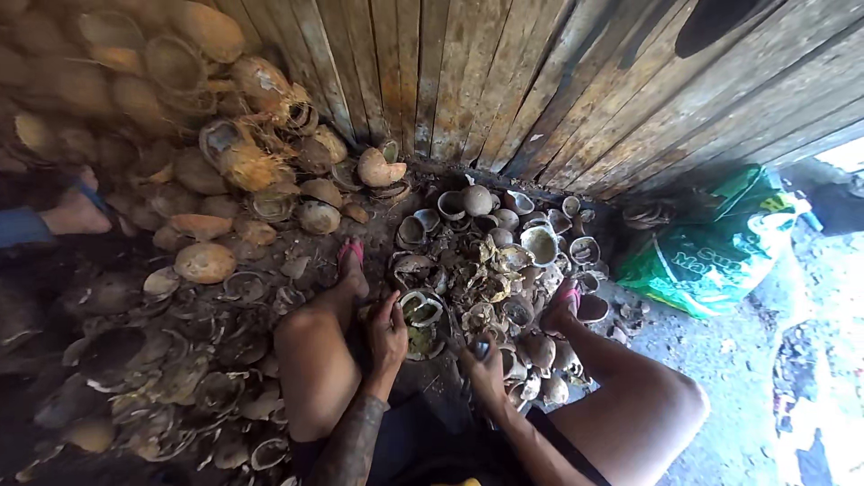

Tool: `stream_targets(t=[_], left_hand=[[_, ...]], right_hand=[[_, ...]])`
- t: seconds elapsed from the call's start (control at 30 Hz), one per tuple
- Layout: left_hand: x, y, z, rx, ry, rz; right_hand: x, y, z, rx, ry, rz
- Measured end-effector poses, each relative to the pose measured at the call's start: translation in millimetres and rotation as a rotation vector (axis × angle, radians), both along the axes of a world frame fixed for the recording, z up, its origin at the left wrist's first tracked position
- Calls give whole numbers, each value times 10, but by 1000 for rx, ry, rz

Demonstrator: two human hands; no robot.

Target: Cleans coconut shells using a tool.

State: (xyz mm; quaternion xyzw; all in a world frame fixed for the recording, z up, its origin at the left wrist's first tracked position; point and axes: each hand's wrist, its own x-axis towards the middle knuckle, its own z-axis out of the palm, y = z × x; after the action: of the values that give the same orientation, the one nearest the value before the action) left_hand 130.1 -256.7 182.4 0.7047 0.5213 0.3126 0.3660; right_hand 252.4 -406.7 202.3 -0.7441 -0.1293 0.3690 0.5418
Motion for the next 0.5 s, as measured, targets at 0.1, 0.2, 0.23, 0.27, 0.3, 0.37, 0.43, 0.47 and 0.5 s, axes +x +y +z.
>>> stream_targets(t=[0.1, 0.2, 0.23, 0.27, 0.3, 0.37, 0.43, 0.47, 0.5], left_hand=[[99, -70, 100, -21, 74, 32], [91, -19, 79, -38, 50, -8], [48, 14, 33, -32, 16, -28], [14, 42, 3, -18, -11, -52], [-2, 59, -14, -2, -16, -72], [-23, 93, -36, 20, -2, -102], [-49, 101, -41, 0, -7, -145], [-69, 146, -38, -29, -14, -181], [-85, 223, -24, -73, -11, -211]], right_hand=[[-246, -26, 241, 32, 84, -271], [-133, 281, 40, -74, -40, -303], [-13, 356, -105, -149, -114, -267], [123, 411, -250, -203, -151, -218], [248, 474, -339, -230, -175, -167], [481, 618, -352, -206, -256, -34], [632, 664, -343, -149, -289, 70], [636, 645, -322, -131, -267, 76], [589, 600, -263, -120, -222, 52]])
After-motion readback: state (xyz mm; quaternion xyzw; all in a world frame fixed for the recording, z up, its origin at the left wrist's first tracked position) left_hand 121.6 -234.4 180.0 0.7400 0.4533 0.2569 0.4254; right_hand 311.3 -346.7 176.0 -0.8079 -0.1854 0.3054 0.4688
